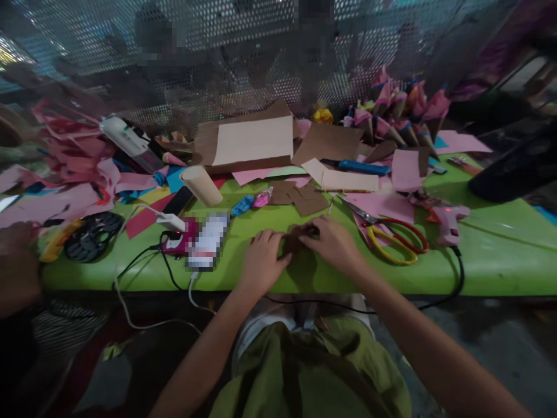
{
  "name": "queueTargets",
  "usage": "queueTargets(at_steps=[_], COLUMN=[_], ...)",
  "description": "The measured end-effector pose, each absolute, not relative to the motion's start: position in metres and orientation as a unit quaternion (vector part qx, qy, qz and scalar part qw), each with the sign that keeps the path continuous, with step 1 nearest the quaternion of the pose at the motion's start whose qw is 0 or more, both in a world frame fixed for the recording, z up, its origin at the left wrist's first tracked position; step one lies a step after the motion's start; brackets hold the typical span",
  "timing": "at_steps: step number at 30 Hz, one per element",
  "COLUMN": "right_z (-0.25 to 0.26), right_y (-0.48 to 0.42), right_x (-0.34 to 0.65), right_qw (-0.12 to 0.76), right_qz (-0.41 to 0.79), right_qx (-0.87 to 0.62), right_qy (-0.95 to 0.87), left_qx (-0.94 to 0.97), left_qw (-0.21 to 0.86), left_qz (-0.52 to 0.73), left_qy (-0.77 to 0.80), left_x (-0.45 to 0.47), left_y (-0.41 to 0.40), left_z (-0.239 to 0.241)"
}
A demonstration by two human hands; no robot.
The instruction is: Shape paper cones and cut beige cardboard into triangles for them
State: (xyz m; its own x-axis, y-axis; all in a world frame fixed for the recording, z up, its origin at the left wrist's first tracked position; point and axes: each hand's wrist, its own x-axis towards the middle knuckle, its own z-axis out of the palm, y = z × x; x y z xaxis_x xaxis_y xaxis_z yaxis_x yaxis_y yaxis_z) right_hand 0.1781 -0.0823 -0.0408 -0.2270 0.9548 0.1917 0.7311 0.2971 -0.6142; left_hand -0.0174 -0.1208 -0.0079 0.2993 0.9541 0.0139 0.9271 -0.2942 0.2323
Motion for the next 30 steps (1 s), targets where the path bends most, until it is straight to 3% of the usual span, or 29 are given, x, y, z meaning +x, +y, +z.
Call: queueTargets(at_steps=[8, 18, 23, 30], right_z=[-0.042, -0.044, -0.036, -0.021], right_y=[-0.08, -0.07, -0.066, -0.056], right_x=[0.181, 0.177, 0.175, 0.175], right_qw=[0.337, 0.409, 0.409, 0.383], right_qz=[0.281, 0.493, 0.511, 0.47], right_qx=[-0.528, -0.469, -0.468, -0.468], right_qy=[-0.727, -0.609, -0.594, -0.643], left_qx=[0.784, 0.754, 0.737, 0.663], left_qw=[0.13, 0.163, 0.201, 0.329], left_qz=[0.119, 0.194, 0.236, 0.393], left_qy=[0.596, 0.606, 0.601, 0.546], left_x=[-0.016, -0.018, -0.018, -0.016], left_y=[-0.121, -0.12, -0.116, -0.097], left_z=[-0.012, -0.018, -0.016, -0.017])
